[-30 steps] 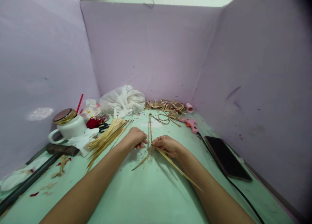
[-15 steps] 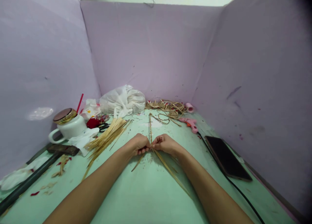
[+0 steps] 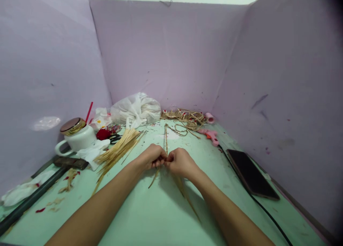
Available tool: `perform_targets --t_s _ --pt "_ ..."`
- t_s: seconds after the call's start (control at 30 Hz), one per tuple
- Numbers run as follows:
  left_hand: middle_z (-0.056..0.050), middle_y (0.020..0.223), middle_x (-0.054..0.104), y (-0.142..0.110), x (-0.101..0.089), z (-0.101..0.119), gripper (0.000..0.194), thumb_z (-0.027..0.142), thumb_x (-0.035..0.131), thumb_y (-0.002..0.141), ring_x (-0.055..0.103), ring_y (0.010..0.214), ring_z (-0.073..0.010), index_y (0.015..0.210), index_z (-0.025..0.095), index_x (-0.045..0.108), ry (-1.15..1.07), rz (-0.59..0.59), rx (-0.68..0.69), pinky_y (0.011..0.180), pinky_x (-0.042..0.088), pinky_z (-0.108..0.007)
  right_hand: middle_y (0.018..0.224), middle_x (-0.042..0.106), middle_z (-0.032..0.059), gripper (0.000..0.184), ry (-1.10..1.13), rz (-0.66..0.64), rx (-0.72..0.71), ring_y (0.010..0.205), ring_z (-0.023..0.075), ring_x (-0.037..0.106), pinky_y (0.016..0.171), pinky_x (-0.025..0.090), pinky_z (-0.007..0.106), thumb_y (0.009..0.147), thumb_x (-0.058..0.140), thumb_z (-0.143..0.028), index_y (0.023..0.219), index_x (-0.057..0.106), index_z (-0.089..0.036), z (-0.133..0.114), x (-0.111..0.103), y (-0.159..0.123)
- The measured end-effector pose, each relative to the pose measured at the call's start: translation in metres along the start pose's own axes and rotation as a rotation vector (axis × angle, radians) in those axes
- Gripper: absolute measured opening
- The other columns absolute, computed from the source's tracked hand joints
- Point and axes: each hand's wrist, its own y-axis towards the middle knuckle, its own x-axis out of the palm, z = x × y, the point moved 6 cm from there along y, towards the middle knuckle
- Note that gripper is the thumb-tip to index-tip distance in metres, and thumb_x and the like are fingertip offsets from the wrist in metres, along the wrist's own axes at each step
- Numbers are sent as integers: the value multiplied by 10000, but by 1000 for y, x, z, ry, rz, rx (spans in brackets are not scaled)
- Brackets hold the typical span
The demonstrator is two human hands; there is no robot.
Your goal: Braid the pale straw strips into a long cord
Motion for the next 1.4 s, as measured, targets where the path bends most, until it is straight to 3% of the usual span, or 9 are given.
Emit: perform_targets --t_s 0.17,0.33,0.4,0.5,0.57,0.7,0.83,1.17,1.4 --pt "31 322 381 -1 -10 4 104 209 566 507 298 293 -61 469 126 515 122 14 84 318 181 -200 483 546 8 124 136 -111 -53 465 80 428 450 280 195 616 575 -227 548 623 -134 -1 -1 2" --pt "34 394 431 3 -12 2 156 272 592 528 339 321 -50 548 124 546 97 -68 122 337 205 -179 519 552 2 127 728 -31 305 448 67 463 475 387 185 692 547 -160 570 520 -139 25 -12 7" --pt "37 407 436 4 -10 2 162 277 590 528 346 326 -51 572 126 556 78 -95 137 334 197 -175 557 571 6 90 930 -128 382 479 76 510 520 434 200 674 538 -83 608 515 -140 25 -1 3" --pt "47 400 422 3 -6 4 154 274 585 525 330 320 -47 573 131 555 54 -123 180 327 190 -175 570 583 22 60 1115 -351 353 496 89 538 552 464 222 677 543 -74 647 548 -126 13 19 -3" --pt "49 392 415 1 -5 6 138 259 583 520 320 319 -45 555 130 547 63 -121 194 327 195 -176 538 571 20 58 1128 -371 322 452 73 502 494 435 196 690 551 -93 637 563 -112 11 25 -4" --pt "44 371 399 -4 -3 8 64 189 535 513 307 316 -46 493 130 520 99 -98 200 326 189 -180 413 497 -21 134 945 -261 273 349 41 377 363 295 165 683 550 -83 553 564 -110 19 25 2" --pt "38 341 383 -10 0 15 47 137 490 504 300 311 -55 460 130 505 134 -102 251 336 196 -193 407 508 -21 149 753 -178 287 340 41 375 360 284 174 639 543 -52 504 554 -115 27 24 7" --pt "46 358 353 -17 -6 23 80 131 479 510 281 362 -56 498 112 555 240 -69 302 380 196 -200 357 416 -51 156 841 -146 282 333 35 276 353 169 188 637 534 -125 485 501 -137 27 25 5" --pt "41 374 360 -16 -6 22 77 158 493 519 294 382 -59 482 119 548 334 -84 325 387 208 -197 454 536 -16 105 793 -162 278 383 36 274 399 178 193 625 571 -157 531 538 -125 28 23 6"
